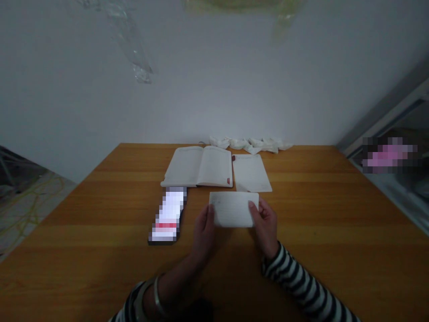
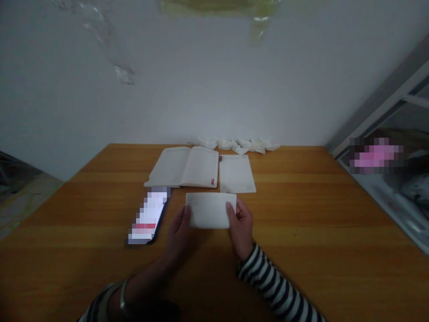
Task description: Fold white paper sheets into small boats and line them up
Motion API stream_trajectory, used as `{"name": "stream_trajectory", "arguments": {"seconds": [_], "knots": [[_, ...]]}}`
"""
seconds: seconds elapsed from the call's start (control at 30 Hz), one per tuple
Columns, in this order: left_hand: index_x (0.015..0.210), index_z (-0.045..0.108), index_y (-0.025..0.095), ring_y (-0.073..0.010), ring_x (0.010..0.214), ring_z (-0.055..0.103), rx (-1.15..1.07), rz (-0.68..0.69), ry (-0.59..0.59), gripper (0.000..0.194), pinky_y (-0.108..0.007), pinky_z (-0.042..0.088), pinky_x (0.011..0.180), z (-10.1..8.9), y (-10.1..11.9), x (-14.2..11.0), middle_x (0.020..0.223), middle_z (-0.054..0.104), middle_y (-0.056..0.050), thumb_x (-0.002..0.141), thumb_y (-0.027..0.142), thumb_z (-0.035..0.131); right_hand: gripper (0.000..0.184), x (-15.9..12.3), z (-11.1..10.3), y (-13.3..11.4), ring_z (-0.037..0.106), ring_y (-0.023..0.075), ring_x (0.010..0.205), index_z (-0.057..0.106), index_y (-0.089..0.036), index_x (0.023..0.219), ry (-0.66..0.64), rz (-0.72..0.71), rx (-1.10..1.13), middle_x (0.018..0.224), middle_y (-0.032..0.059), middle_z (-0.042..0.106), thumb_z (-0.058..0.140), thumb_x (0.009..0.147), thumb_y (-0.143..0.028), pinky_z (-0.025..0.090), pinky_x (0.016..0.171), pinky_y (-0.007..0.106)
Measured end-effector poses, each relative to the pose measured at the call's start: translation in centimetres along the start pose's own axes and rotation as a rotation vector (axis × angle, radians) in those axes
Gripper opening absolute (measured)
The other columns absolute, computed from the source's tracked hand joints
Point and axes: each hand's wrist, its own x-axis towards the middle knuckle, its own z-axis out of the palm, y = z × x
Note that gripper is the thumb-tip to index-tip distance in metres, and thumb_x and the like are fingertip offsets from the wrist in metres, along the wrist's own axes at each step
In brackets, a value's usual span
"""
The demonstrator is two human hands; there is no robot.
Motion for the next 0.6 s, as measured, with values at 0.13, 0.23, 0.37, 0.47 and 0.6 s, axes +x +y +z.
{"name": "stream_trajectory", "arguments": {"seconds": [0.13,0.23,0.37,0.47,0.6], "knots": [[0.085,0.066,0.017,-0.0204,0.075,0.06,-0.015,0.003,-0.021,0.048,-0.027,0.049,0.065,0.0,0.2,-0.2,0.079,0.067,-0.006,0.084,0.064,0.055,0.03,-0.2,0.0,-0.1,0.062,0.0173,0.072,0.069,-0.016,0.098,-0.004,-0.042,-0.014,0.088,0.0058,0.073,0.063,0.088,-0.043,0.049,0.062,0.027],[0.086,0.067,0.018,-0.0205,0.076,0.06,-0.007,-0.017,-0.02,0.048,-0.028,0.049,0.065,0.1,0.1,-0.3,0.081,0.068,-0.006,0.084,0.064,0.055,0.029,-0.4,0.1,0.1,0.062,0.017,0.073,0.069,-0.016,0.099,-0.004,-0.039,-0.018,0.085,0.0049,0.073,0.06,0.09,-0.042,0.049,0.064,0.026],[0.086,0.067,0.017,-0.0206,0.078,0.061,0.006,-0.017,0.01,0.047,-0.029,0.049,0.07,0.3,-0.4,-0.2,0.084,0.068,-0.006,0.085,0.063,0.054,0.029,-0.2,0.2,0.5,0.066,0.0189,0.079,0.067,-0.017,0.103,-0.028,-0.007,0.008,0.091,0.0056,0.074,0.066,0.087,-0.04,0.052,0.068,0.029],[0.099,0.067,0.016,-0.0213,0.078,0.062,0.027,-0.005,-0.021,0.047,-0.03,0.05,0.07,-0.1,0.0,0.6,0.087,0.069,-0.007,0.085,0.059,0.056,0.032,0.4,0.0,0.7,0.068,0.0211,0.083,0.066,-0.016,0.102,-0.043,0.01,0.023,0.093,0.0069,0.075,0.071,0.081,-0.039,0.054,0.073,0.032],[0.133,0.055,0.019,-0.0193,0.065,0.061,0.088,-0.04,-0.216,0.059,-0.028,0.047,0.062,-1.8,1.9,2.7,0.072,0.067,-0.001,0.083,0.049,0.062,0.035,1.7,-1.1,0.4,0.068,0.0207,0.078,0.066,-0.016,0.101,-0.228,0.071,0.001,0.09,0.0069,0.075,0.074,0.076,-0.038,0.055,0.066,0.031]]}}
